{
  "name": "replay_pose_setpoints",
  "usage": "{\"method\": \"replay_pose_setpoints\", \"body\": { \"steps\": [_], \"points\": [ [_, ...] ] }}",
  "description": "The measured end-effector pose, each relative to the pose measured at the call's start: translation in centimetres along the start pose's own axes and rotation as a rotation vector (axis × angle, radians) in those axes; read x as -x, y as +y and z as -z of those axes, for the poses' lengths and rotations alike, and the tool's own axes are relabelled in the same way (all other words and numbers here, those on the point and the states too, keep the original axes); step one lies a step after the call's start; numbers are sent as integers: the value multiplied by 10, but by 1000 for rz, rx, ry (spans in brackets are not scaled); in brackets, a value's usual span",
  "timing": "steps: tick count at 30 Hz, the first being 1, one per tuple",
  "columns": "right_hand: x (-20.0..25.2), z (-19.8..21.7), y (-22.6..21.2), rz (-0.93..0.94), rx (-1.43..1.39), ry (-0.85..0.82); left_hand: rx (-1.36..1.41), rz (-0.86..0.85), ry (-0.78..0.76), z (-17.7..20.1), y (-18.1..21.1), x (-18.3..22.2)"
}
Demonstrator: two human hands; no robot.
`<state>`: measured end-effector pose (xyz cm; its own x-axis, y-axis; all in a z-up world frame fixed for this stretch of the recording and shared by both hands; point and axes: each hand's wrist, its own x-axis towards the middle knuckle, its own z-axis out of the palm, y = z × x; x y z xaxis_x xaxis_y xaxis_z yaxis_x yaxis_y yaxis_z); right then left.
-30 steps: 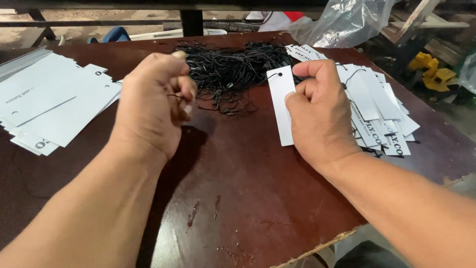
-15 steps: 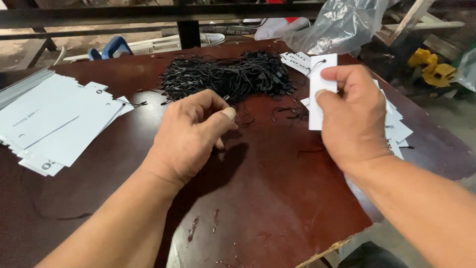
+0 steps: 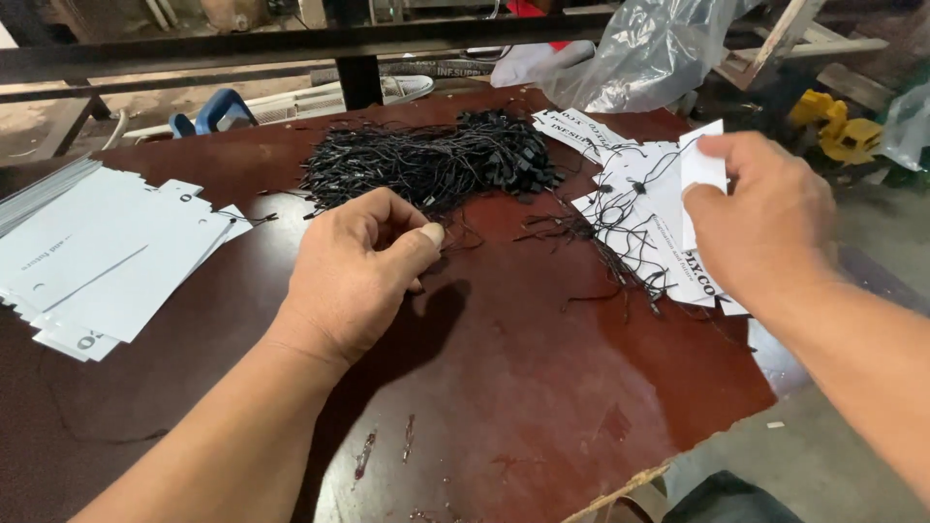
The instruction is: Attaching black plastic loop fasteners to white paper product tags by threading them through pre-punched holes at a fast pace.
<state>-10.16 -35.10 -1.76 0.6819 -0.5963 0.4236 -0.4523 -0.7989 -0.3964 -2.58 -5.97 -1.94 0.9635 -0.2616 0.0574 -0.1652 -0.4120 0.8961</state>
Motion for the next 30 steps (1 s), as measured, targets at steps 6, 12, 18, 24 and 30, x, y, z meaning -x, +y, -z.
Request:
{"method": "replay_pose_setpoints", "body": {
  "steps": [6,12,18,24,30],
  "points": [
    [8,0,-2,-2,144,-151,-41,-8,-12,0,2,1],
    [1,-23,18,365,-88,266,12,33,2,1,5,3],
    [57,-22,-59,608,-390,3,-29,18,20,1,3,4],
    [69,-48,-56,864,-190,-111,-138,-25,16,1,5,2],
    [72,-50,-55,850,-209,-80,-205,49,52,-3,10,4]
  ]
}}
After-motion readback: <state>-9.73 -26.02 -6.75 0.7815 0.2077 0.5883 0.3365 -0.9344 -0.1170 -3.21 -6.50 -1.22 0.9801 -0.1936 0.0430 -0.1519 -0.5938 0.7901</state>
